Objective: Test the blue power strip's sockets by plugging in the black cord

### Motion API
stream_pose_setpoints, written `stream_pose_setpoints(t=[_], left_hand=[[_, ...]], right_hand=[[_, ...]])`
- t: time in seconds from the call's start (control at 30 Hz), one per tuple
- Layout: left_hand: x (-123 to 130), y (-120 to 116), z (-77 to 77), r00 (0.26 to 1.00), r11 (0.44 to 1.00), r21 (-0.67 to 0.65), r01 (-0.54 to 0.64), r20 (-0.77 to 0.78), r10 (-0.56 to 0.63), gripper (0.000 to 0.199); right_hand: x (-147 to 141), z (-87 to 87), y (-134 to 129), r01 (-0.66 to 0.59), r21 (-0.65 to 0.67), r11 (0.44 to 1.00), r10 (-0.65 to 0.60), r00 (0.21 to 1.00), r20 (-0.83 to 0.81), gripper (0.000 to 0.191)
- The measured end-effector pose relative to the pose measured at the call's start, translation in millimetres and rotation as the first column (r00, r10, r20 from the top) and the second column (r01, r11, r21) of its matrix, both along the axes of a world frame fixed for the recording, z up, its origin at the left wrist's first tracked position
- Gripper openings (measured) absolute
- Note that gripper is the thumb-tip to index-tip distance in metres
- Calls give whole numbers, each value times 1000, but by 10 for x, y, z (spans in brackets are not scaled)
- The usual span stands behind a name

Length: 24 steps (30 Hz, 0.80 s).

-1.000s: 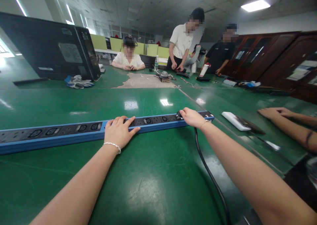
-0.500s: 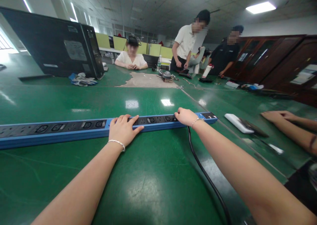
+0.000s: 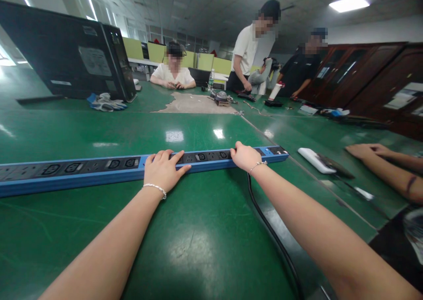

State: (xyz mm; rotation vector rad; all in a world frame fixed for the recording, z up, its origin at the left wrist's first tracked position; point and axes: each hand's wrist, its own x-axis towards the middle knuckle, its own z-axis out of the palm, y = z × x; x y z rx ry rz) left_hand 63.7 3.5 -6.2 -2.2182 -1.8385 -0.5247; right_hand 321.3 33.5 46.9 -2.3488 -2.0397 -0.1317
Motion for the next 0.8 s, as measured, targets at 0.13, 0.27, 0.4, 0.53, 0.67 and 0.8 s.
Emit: stream_pose_setpoints(t=[0.13, 0.27, 0.4, 0.53, 0.67, 0.8], left_hand=[[5, 7, -12, 1000, 1000, 19, -3, 12, 3, 56], [12, 5, -11, 1000, 999, 32, 7, 23, -8, 55], [15, -1, 0, 1000, 1000, 20, 7, 27, -7, 55], [12, -4, 1, 1000, 1000, 17, 6, 28, -7, 55], [13, -7, -10, 999, 999, 41, 14, 30, -15, 55], [18, -13, -9, 999, 999, 31, 8, 39, -9, 53]], right_hand=[[14, 130, -2, 16, -3, 1000, -17, 999, -33, 36], [74, 540, -9, 44, 171, 984, -31, 997, -75, 35], [-29, 730, -43, -40, 201, 979, 75, 982, -172, 28], [-374, 495, -53, -163, 99, 982, 187, 921, -343, 23], [-774, 236, -18, -274, 47, 961, 271, 888, -373, 22], [-1043, 158, 9, -320, 11, 947, 310, 908, -282, 26]])
